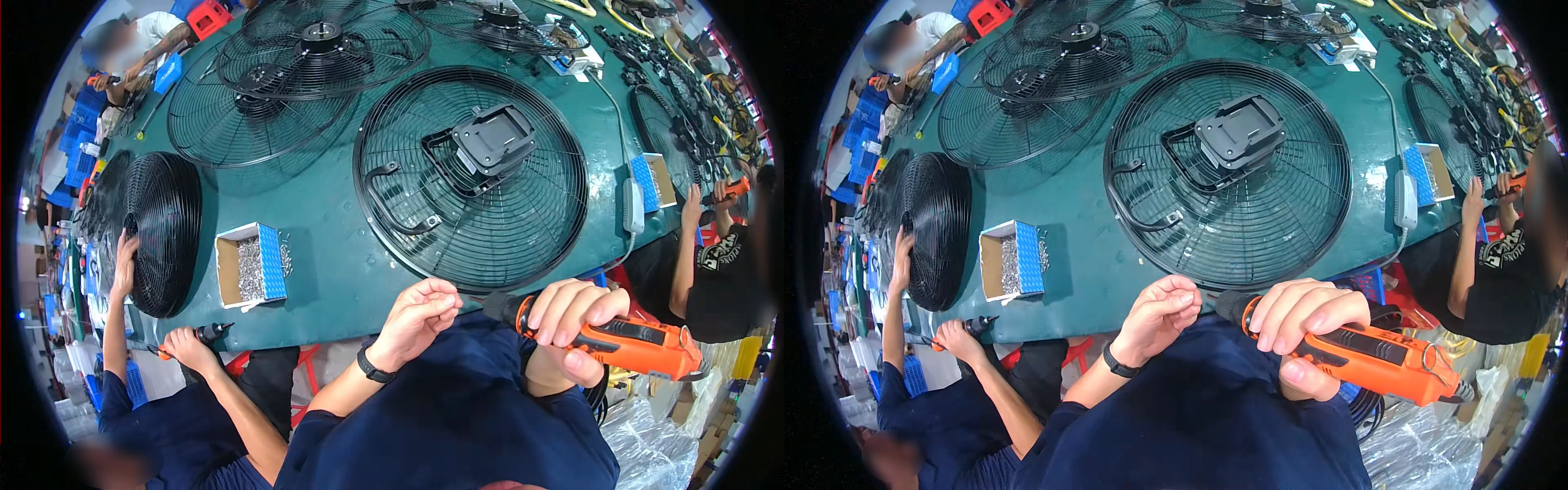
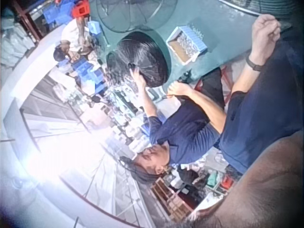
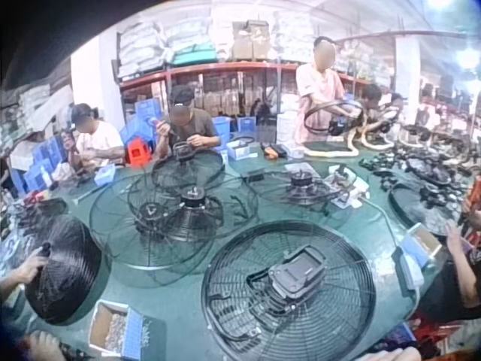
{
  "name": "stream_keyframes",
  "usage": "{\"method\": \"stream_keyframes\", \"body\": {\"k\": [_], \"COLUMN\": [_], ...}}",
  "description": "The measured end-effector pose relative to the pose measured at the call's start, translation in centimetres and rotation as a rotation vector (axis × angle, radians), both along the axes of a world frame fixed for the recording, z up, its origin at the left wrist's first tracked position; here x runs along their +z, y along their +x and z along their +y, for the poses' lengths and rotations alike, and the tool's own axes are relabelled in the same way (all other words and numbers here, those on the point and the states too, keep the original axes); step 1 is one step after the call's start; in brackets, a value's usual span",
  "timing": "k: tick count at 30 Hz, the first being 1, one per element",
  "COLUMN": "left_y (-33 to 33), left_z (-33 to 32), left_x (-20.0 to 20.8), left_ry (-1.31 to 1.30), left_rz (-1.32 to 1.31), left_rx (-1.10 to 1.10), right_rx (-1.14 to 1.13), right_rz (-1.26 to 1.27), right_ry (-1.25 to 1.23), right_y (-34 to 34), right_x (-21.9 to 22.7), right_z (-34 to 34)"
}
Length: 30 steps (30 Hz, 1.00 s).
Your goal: The person is assembling industrial or electric fan components, including the motor housing and grill.
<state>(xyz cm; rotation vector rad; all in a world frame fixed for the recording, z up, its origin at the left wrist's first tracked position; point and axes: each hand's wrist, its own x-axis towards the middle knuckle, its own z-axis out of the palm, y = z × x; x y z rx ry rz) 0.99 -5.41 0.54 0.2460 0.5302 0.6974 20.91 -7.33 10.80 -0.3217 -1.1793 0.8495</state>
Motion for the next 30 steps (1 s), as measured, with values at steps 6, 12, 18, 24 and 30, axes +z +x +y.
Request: {"method": "stream_keyframes", "body": {"k": [6,12,18,24,30], "left_y": [-0.2,-0.2,-0.3,-0.5,-0.3], "left_z": [-0.7,-0.8,-0.8,-1.5,-1.6], "left_x": [0.2,0.1,0.6,0.0,0.2], "left_ry": [-0.046,-0.008,0.005,-0.003,-0.043], "left_rz": [-0.049,-0.098,-0.082,-0.188,-0.081], "left_rx": [-0.053,-0.097,-0.110,-0.114,-0.078], "right_rx": [0.041,0.061,0.073,0.103,0.122], "right_rz": [0.008,0.014,0.012,-0.006,-0.016], "right_ry": [-0.006,-0.021,-0.038,-0.051,-0.052], "right_y": [-0.9,-1.0,-1.3,-1.3,-0.9], "right_x": [-0.2,-0.2,-0.2,-0.5,-0.4], "right_z": [0.0,-0.1,0.4,0.2,0.1]}}
